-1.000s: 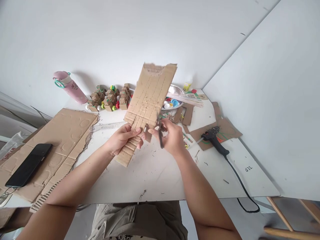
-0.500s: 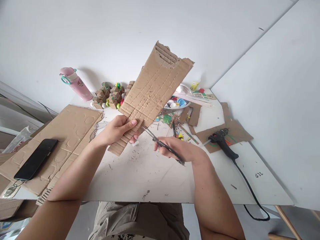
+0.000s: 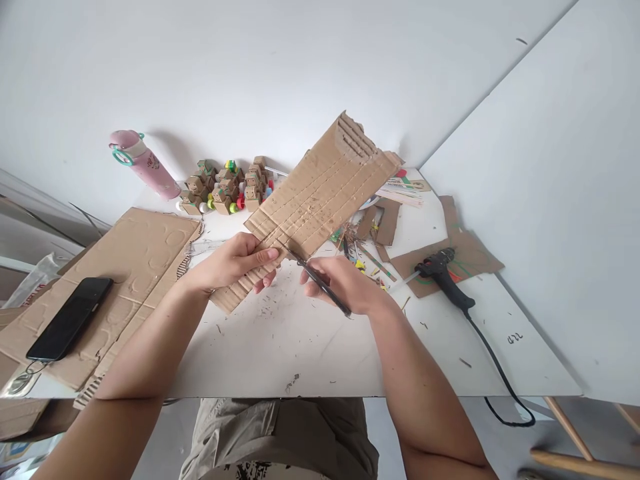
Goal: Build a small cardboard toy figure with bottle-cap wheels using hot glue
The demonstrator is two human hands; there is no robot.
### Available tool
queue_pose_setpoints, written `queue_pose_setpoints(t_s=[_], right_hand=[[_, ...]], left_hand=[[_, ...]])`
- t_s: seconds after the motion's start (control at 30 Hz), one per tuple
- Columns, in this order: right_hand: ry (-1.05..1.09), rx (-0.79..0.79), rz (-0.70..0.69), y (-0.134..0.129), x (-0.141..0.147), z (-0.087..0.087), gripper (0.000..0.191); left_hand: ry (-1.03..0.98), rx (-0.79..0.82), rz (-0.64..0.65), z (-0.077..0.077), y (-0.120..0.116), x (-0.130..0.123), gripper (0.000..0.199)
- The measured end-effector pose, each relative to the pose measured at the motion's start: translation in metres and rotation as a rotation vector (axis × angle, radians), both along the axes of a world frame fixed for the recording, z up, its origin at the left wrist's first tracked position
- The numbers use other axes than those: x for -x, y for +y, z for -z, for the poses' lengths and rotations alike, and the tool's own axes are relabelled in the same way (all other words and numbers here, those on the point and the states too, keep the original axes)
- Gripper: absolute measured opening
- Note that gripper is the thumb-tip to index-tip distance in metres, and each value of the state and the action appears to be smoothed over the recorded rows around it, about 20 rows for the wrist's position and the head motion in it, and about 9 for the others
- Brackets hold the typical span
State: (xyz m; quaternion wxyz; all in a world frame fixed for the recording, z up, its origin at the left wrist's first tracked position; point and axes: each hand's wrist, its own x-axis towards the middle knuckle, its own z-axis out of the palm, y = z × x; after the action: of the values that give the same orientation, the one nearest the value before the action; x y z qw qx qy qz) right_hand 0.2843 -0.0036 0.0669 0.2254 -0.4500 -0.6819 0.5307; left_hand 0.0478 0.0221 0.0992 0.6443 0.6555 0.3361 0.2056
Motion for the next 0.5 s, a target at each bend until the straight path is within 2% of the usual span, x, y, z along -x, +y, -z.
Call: queue_pose_setpoints(t_s=[0.1,0.3,0.5], right_hand=[[0.012,0.002,0.016,0.002,0.000,0.011,0.030],[0.018,-0.136,-0.012,0.007,0.000,0.028,0.048],[-0.103,-0.214,0.157,0.013,0.005,0.034,0.059]], left_hand=[[0.012,-0.008,0.009,-0.001,0.001,0.001,0.054],[0.031,-0.037,0.015,-0.004,0.002,0.004,0.049],[0.028,-0.042,0.028,-0.003,0.008,0.004,0.051]])
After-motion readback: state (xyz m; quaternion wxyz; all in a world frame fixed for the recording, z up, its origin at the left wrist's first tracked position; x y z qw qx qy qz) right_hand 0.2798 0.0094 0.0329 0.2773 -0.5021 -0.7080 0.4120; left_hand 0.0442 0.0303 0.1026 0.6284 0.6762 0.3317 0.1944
